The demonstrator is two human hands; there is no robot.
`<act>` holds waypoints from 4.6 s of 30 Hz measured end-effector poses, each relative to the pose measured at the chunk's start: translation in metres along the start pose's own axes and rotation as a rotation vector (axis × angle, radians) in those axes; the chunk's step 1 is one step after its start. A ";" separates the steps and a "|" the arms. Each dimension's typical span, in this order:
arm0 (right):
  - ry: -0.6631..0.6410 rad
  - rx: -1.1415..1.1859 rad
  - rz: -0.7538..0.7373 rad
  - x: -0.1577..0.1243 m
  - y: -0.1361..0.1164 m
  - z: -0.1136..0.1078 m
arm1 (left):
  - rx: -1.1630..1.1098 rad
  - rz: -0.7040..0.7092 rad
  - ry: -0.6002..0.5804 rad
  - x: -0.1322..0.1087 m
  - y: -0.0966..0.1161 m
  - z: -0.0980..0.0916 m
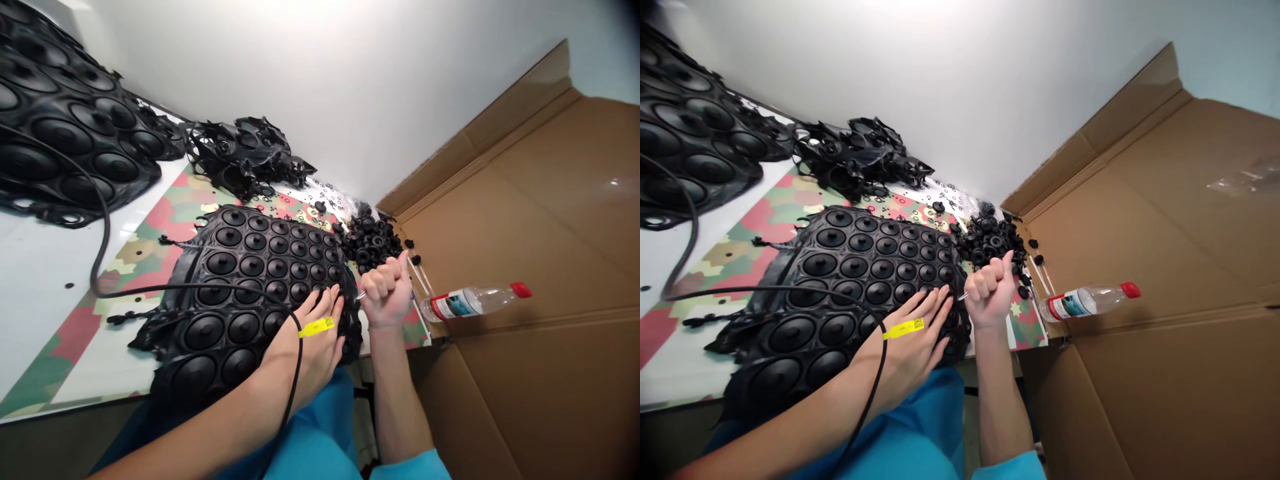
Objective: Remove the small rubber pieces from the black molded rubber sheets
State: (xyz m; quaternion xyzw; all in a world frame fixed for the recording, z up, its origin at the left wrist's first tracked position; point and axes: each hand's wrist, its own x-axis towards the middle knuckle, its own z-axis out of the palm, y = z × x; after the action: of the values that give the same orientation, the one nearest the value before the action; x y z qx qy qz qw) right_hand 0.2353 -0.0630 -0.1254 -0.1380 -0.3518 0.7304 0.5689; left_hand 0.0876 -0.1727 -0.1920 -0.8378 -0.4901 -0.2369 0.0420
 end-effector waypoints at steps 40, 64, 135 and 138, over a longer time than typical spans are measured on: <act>0.119 -0.483 0.071 0.003 0.021 0.002 | -0.058 -0.030 -0.106 0.006 0.000 -0.010; 0.275 -0.209 0.304 0.014 0.017 -0.017 | -0.038 -0.006 -0.091 0.005 -0.001 -0.008; 0.224 -0.081 0.206 0.062 0.016 -0.011 | 0.132 0.336 -0.052 0.052 -0.078 -0.021; 0.208 -0.091 0.190 0.064 0.018 -0.013 | 0.098 0.354 -0.037 0.053 -0.081 -0.014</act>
State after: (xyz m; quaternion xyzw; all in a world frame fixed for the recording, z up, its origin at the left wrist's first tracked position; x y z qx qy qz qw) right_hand 0.2096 -0.0014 -0.1342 -0.2713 -0.3091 0.7460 0.5238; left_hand 0.0358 -0.0926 -0.1692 -0.9122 -0.3467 -0.1860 0.1146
